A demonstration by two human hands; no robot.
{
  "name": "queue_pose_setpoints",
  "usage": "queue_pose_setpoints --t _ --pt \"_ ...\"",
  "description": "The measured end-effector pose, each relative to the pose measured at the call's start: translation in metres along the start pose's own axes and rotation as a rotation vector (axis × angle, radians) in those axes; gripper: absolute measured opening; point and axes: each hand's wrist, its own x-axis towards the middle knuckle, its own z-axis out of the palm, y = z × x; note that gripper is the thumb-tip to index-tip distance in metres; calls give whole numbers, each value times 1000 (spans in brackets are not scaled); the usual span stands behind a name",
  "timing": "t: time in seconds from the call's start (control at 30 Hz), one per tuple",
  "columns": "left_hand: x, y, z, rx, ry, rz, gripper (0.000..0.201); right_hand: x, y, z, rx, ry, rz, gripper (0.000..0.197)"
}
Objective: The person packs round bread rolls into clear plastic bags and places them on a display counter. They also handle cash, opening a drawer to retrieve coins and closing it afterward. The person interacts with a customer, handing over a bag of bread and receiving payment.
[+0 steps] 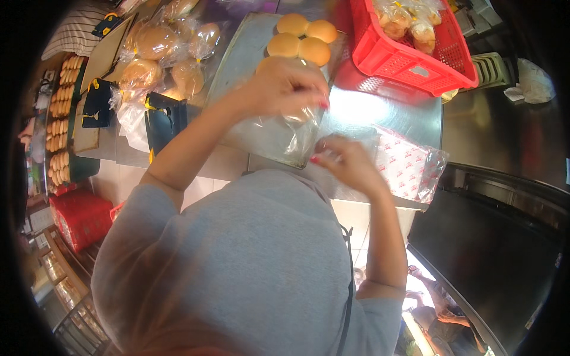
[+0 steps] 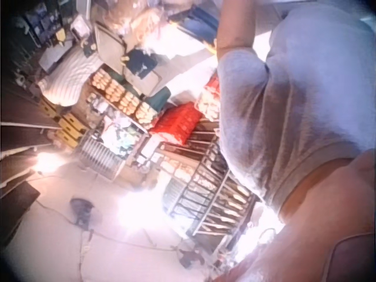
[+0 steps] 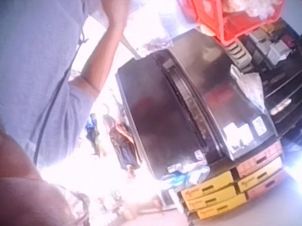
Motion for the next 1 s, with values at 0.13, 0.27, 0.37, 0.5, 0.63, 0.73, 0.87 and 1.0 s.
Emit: queue_pose_setpoints --t 0.13,0.27,0.37,0.5,0.63,0.73,0.87,1.0 --pt "2 -21 1 -89 -3 -169 15 10 66 -15 159 204 0 25" --pt "-32 -121 -41 70 478 -518 31 13 83 -73 750 1233 -276 26" --pt "-52 -137 -49 -175 658 -1065 39 56 98 -34 737 1074 -178 38" --pt "-55 -144 -39 -707 589 -1191 43 128 99 24 951 591 169 49" --pt "-42 -155 -30 -656 567 -1265 42 171 96 43 1009 428 153 36" --pt "-34 -160 -27 -638 549 -1299 38 173 79 37 1099 547 35 36" --pt "-34 -181 -22 -734 485 -1244 38 178 94 17 1122 408 317 40" --pt "-25 -175 -19 -754 481 -1197 40 179 103 0 1026 349 452 42"
